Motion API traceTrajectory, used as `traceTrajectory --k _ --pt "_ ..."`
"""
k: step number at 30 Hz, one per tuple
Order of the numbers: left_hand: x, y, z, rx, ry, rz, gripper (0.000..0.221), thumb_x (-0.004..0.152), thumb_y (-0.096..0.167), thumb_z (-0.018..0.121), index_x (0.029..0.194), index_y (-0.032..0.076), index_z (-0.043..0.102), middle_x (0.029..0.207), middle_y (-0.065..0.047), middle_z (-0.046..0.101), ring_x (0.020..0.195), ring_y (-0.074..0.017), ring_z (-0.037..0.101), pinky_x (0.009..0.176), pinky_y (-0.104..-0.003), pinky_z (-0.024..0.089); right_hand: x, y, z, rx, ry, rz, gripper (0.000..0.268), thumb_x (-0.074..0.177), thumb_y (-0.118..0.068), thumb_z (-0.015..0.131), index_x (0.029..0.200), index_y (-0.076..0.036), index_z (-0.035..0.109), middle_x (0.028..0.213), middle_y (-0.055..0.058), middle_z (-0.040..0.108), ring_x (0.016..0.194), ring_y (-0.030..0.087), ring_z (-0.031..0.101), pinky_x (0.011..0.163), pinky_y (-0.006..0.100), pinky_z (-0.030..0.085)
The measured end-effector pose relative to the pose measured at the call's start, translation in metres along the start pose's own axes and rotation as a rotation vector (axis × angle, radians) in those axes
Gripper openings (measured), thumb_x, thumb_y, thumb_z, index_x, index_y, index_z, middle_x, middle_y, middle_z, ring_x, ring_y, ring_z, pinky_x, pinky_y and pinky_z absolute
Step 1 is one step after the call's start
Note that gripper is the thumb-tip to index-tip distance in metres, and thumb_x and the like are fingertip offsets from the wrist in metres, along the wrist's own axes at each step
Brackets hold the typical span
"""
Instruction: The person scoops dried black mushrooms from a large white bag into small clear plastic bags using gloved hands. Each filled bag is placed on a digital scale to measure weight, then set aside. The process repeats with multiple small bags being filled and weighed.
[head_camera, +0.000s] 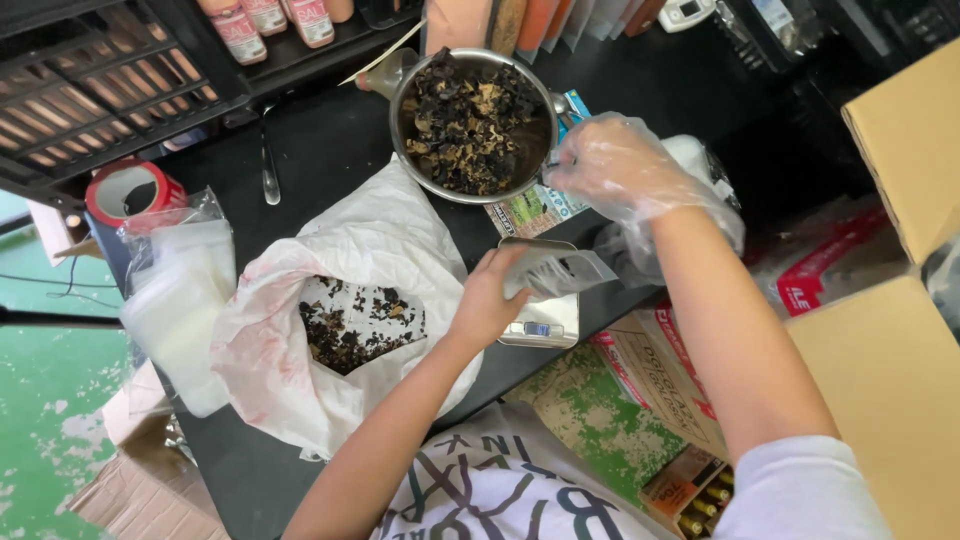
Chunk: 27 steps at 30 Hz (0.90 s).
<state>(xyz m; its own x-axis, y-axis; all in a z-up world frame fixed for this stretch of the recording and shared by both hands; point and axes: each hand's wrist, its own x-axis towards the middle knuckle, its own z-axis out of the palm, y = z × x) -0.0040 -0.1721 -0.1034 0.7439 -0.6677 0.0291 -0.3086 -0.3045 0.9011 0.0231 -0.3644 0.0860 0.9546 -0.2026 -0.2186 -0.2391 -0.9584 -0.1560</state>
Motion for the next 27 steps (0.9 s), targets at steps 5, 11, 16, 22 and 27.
traceTrajectory --k 5,11,16,22,27 --pt "-0.048 -0.05 -0.071 -0.12 0.15 -0.131 0.021 0.085 0.005 0.072 0.103 0.013 0.077 0.084 -0.011 0.077 0.081 -0.0301 0.075 0.076 -0.04 0.06 0.038 -0.01 0.036 -0.077 0.077 -0.271 0.043 0.088 -0.051 0.069 0.109 -0.015 0.074 0.095 0.015 0.072 0.096 0.037 0.071 0.084 0.05 0.058" --pt "-0.075 -0.228 -0.129 0.245 0.223 -0.509 0.023 0.095 0.021 0.063 0.113 0.018 0.077 0.091 -0.007 0.077 0.079 -0.0283 0.074 0.069 -0.042 0.059 -0.007 -0.127 0.125 0.444 -0.339 -0.652 0.033 0.09 -0.038 0.065 0.102 -0.01 0.075 0.09 0.02 0.075 0.096 0.039 0.071 0.084 0.05 0.056" --pt "-0.084 -0.153 -0.143 0.609 0.026 -0.652 0.069 0.09 0.016 0.069 0.152 0.011 0.041 0.159 -0.022 0.031 0.145 -0.0397 0.036 0.109 -0.058 0.047 0.013 -0.168 0.297 0.175 -0.181 -0.728 0.023 0.087 -0.028 0.072 0.104 -0.012 0.076 0.088 0.015 0.074 0.083 0.032 0.073 0.073 0.038 0.06" --pt "-0.062 -0.148 -0.149 0.628 0.0 -0.578 0.072 0.095 0.0 0.053 0.16 0.008 0.023 0.154 -0.025 0.038 0.14 -0.0401 0.042 0.111 -0.054 0.045 0.032 -0.163 0.404 -0.035 0.293 -0.456 0.011 0.08 -0.014 0.069 0.087 -0.006 0.072 0.067 0.008 0.064 0.055 0.026 0.068 0.042 0.035 0.052" --pt "-0.059 -0.121 -0.162 0.592 0.152 -0.511 0.023 0.092 -0.003 0.058 0.113 -0.002 0.068 0.104 -0.02 0.071 0.098 -0.0312 0.072 0.082 -0.039 0.062 -0.011 -0.157 0.284 0.466 -0.254 -0.413 0.065 0.087 -0.025 0.074 0.148 -0.018 0.053 0.156 0.025 0.036 0.137 0.046 0.044 0.111 0.045 0.044"
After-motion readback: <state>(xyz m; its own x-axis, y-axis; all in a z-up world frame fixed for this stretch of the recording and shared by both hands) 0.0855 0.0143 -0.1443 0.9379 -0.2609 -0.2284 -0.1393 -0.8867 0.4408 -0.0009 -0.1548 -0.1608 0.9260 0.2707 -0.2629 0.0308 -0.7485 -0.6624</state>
